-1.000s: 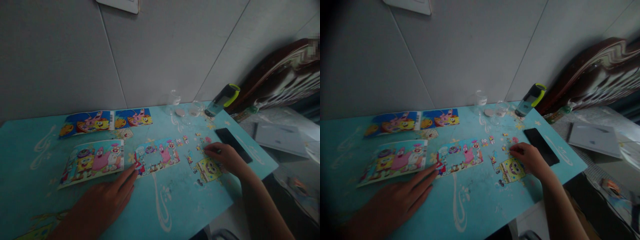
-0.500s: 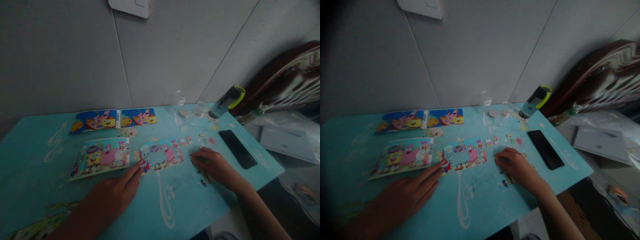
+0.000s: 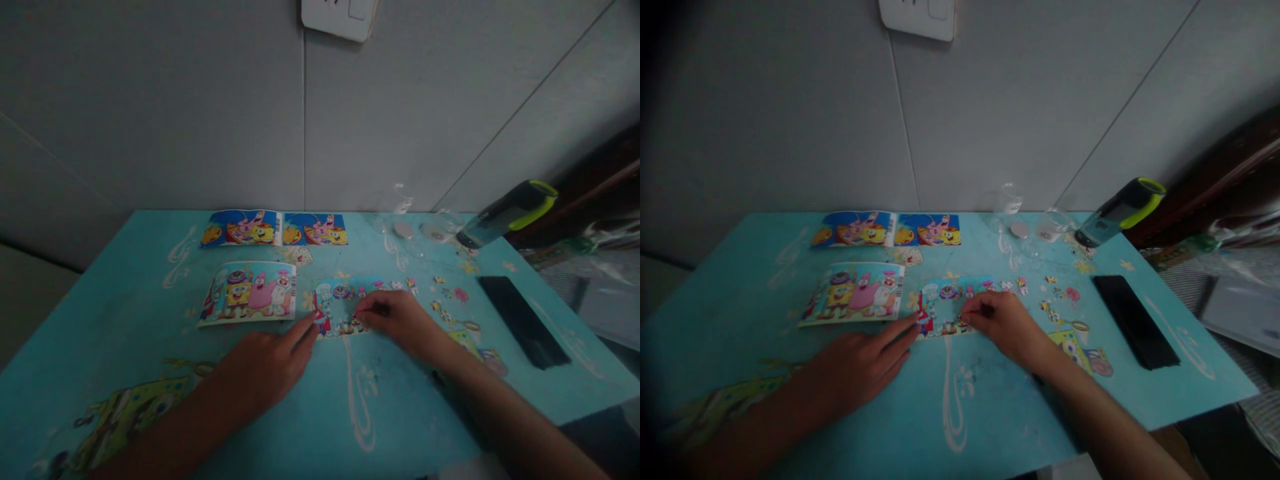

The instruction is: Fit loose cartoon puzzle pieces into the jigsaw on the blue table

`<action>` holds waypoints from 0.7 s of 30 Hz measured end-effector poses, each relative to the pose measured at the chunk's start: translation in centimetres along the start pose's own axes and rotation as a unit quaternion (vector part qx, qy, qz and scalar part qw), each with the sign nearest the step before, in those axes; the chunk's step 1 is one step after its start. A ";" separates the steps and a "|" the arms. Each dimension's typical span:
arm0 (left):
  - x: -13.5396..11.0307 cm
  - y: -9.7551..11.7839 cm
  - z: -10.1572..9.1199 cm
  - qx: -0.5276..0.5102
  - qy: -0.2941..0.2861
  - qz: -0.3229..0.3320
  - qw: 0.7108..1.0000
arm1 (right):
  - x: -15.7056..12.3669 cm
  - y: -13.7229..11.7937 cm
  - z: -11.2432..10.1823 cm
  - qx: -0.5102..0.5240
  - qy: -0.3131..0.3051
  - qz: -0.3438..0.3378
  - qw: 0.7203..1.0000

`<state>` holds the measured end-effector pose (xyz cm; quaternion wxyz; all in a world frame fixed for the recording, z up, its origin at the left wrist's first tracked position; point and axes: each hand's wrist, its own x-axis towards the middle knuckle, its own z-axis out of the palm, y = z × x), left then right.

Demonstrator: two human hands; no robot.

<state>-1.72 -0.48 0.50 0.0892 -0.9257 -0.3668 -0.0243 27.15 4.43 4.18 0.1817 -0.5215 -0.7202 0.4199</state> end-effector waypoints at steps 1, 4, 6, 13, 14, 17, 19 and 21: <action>0.1 0.0 0.0 0.000 0.002 0.001 1.000 | 0.7 -0.2 0.5 -0.003 -0.007 -0.002 1.000; 0.1 0.1 0.1 -0.007 0.008 0.004 1.000 | 1.7 -0.2 1.3 -0.023 -0.007 -0.010 1.000; 0.0 0.1 0.3 -0.011 0.009 0.005 1.000 | 1.7 -0.1 1.3 -0.032 -0.001 -0.011 0.999; 0.0 0.0 0.0 -0.004 -0.014 0.008 1.000 | 1.5 -0.1 1.2 -0.026 0.009 -0.010 1.000; 0.0 0.0 -0.1 -0.004 -0.015 0.009 1.000 | 1.5 -0.1 1.2 -0.027 0.009 -0.010 1.000; 0.0 0.0 -0.1 -0.006 -0.014 0.010 1.000 | 1.7 0.1 1.3 -0.035 0.008 -0.010 0.999; 0.0 0.0 -0.1 -0.008 -0.012 0.007 1.000 | 1.7 0.2 1.4 -0.038 0.005 -0.009 0.999; -0.1 0.0 0.0 -0.007 -0.009 0.006 1.000 | 1.7 0.3 1.3 -0.025 0.006 -0.011 1.000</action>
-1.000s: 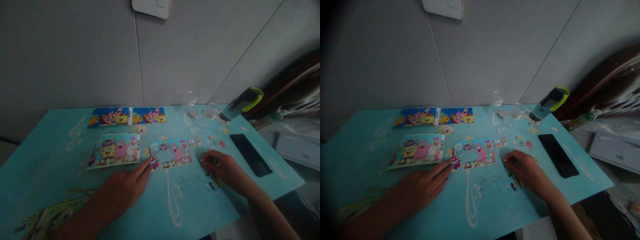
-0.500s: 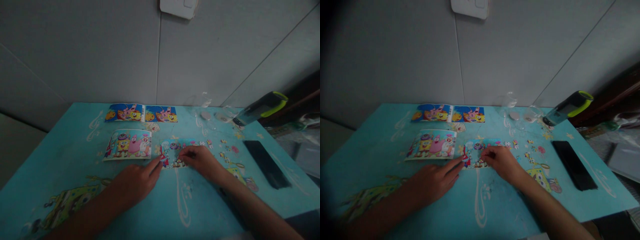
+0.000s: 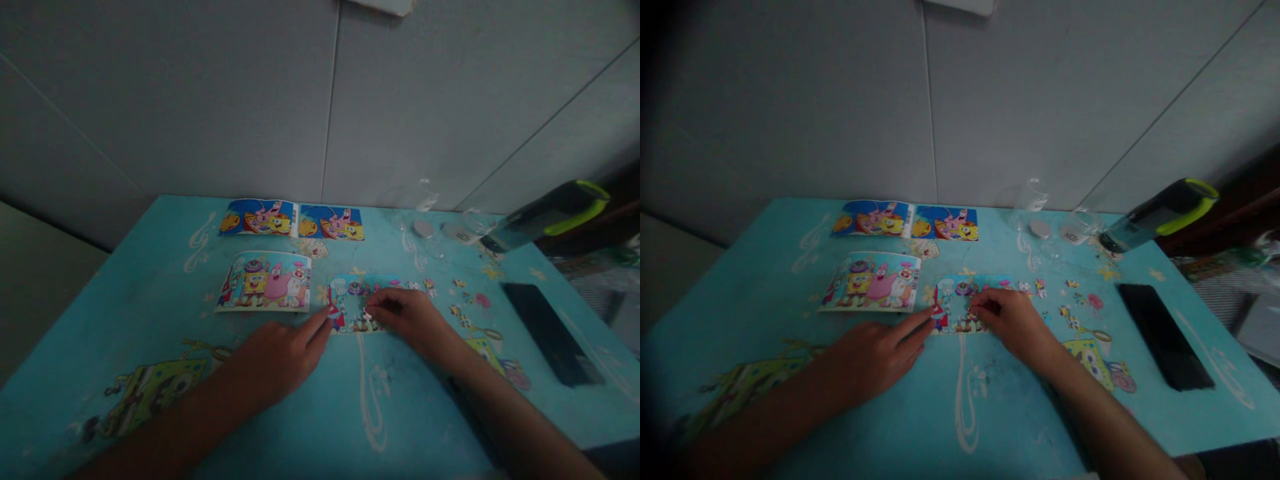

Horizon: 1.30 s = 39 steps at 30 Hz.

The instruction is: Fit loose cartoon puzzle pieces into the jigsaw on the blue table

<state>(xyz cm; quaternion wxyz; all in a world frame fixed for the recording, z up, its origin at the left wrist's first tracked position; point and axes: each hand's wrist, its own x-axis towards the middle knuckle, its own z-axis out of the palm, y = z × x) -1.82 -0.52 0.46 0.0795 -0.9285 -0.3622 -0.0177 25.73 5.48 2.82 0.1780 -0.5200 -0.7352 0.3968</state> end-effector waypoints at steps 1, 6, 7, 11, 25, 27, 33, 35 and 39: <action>0.0 0.0 0.0 0.001 0.000 0.001 1.000 | 0.0 0.1 0.0 0.015 0.003 0.000 1.000; -0.1 0.0 0.0 0.008 0.001 0.007 1.000 | 0.0 0.0 -0.1 0.088 0.040 0.034 0.995; -0.1 0.0 0.1 0.008 0.003 0.006 1.000 | 0.0 -0.1 -0.2 0.087 0.043 0.038 0.995; -0.1 0.0 0.1 0.008 -0.004 0.002 1.000 | -0.1 -0.5 -0.1 0.054 0.053 0.020 0.997; -0.3 -0.1 0.4 0.013 -0.004 0.001 1.000 | -0.8 -0.3 0.8 0.027 0.057 -0.013 0.998; -0.4 0.0 0.5 0.017 -0.001 -0.001 1.000 | -1.1 -0.5 0.8 0.012 0.065 -0.022 0.998; -0.4 -0.1 0.5 0.017 0.008 0.007 1.000 | -3.0 -1.6 0.6 0.027 0.020 -0.075 0.997; -0.3 -0.1 0.5 0.020 0.019 0.007 1.000 | -3.5 -2.0 0.7 0.038 -0.020 -0.127 0.991; -0.4 -0.2 0.8 0.008 0.038 0.007 0.999 | -4.0 -2.2 1.3 0.014 -0.070 -0.202 0.977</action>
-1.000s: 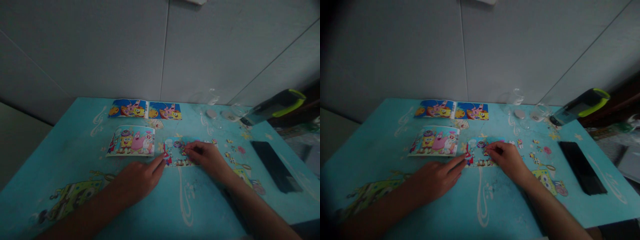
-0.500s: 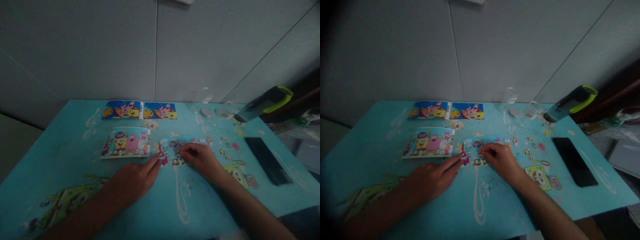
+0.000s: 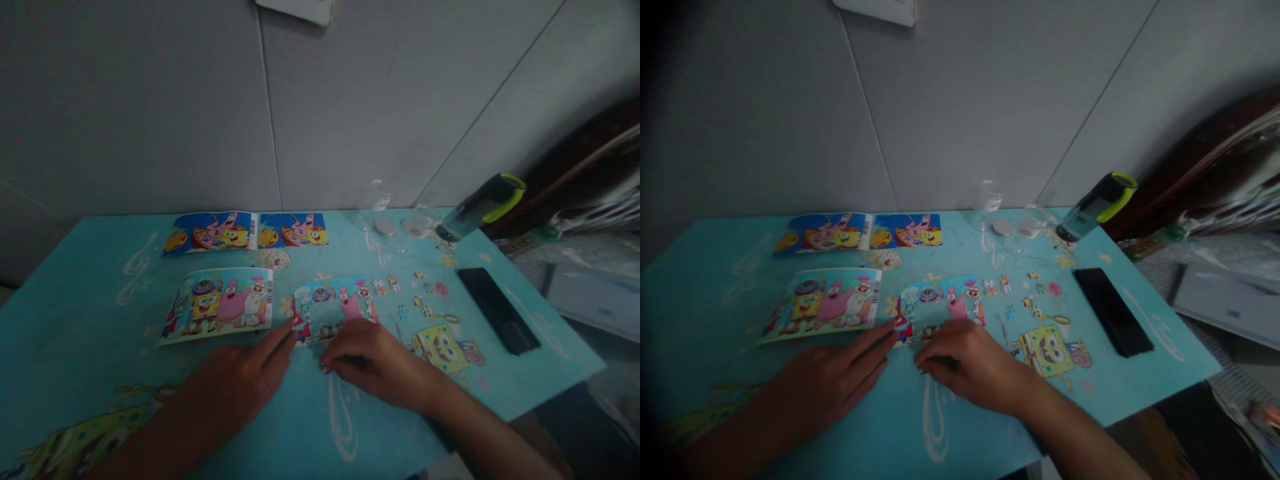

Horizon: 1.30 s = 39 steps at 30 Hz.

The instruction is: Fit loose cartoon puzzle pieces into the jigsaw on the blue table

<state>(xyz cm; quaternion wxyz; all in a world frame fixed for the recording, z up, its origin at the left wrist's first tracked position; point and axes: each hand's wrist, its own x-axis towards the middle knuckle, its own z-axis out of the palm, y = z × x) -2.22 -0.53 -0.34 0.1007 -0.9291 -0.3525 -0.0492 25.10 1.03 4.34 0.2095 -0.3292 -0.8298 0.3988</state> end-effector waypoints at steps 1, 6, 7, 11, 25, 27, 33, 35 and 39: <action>0.0 0.0 0.0 -0.002 -0.003 0.002 1.000 | 0.0 0.0 0.1 -0.009 -0.009 -0.004 1.000; 0.0 0.1 -0.3 0.010 -0.033 -0.002 0.999 | -0.2 0.1 0.2 -0.036 -0.041 -0.004 0.999; 0.0 0.1 -0.4 0.011 -0.035 -0.004 0.999 | -0.2 0.2 0.2 -0.043 -0.039 -0.001 0.998; 0.1 0.2 -0.8 0.007 -0.036 -0.001 0.999 | -0.1 0.5 -0.1 -0.067 -0.025 0.006 0.997; 0.7 0.3 -1.9 -0.018 -0.044 -0.021 0.999 | -0.5 1.5 0.4 -0.083 -0.016 -0.011 0.996; 0.7 0.2 -2.1 -0.023 -0.050 -0.023 0.998 | -0.5 1.7 0.5 -0.089 -0.014 -0.016 0.996; 0.7 0.1 -2.5 -0.026 -0.050 -0.017 0.998 | -0.6 2.3 0.6 -0.096 -0.018 -0.032 0.995; 0.7 0.1 -2.6 -0.026 -0.053 -0.011 0.998 | -0.7 2.4 0.6 -0.100 -0.018 -0.030 0.994; 0.7 0.1 -2.4 -0.019 -0.059 -0.017 0.998 | -0.6 2.3 0.5 -0.102 -0.023 -0.021 0.994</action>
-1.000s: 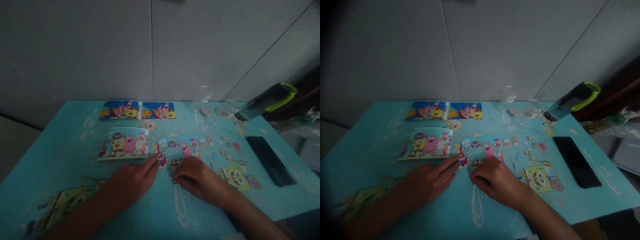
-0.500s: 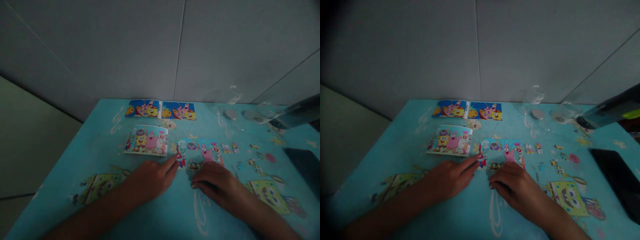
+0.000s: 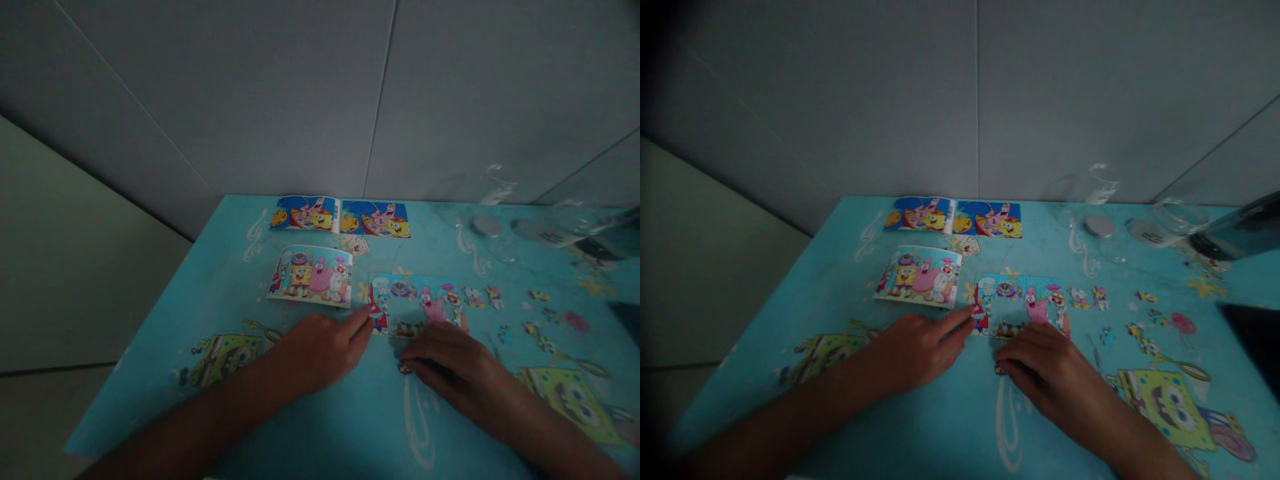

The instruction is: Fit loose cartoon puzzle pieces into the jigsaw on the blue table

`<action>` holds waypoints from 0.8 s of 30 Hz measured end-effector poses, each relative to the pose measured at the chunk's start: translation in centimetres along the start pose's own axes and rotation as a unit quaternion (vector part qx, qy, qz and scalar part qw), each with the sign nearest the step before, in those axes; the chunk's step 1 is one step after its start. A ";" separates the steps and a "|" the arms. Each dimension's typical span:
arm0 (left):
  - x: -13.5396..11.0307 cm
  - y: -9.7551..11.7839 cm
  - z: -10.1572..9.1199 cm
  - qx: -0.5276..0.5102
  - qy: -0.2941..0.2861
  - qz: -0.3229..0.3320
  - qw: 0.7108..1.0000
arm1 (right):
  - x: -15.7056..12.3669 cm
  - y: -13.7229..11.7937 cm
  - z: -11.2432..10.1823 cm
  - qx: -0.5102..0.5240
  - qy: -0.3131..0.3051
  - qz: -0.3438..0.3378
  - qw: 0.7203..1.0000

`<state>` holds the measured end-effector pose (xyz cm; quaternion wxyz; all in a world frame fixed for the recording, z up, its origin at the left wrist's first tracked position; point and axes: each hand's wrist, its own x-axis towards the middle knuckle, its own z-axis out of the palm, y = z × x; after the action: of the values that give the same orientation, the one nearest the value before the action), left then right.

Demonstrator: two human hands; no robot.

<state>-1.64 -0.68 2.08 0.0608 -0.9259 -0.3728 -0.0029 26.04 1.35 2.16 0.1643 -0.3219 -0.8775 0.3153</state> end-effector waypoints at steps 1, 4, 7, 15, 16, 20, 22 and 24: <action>0.0 0.0 0.1 0.002 0.000 -0.003 1.000 | 0.0 0.0 0.0 0.002 -0.002 0.001 1.000; 0.0 0.1 0.3 0.005 0.000 -0.006 1.000 | 0.0 -0.2 -0.1 0.016 -0.001 0.002 1.000; -0.1 0.1 0.5 0.006 0.009 -0.003 1.000 | 0.0 -0.2 -0.4 0.036 0.021 0.022 0.999; -0.1 0.1 0.6 0.000 0.009 0.001 1.000 | 0.2 0.7 -1.1 0.036 0.171 0.225 0.959; -0.1 0.1 0.7 0.001 0.008 0.003 1.000 | 0.3 0.8 -1.1 0.038 0.174 0.235 0.956; -0.2 0.0 0.9 0.010 0.017 0.006 1.000 | 0.5 1.5 -0.8 0.044 0.177 0.238 0.954; -0.2 0.0 0.9 0.012 0.018 0.005 1.000 | 0.6 1.7 -0.7 0.041 0.178 0.229 0.956; -0.1 0.0 0.9 0.012 0.017 0.005 1.000 | 0.7 1.8 -0.7 0.035 0.173 0.220 0.959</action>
<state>-1.77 -0.69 1.22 0.0779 -0.9270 -0.3667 -0.0138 26.73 3.17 1.53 0.2516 -0.5506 -0.7316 0.3135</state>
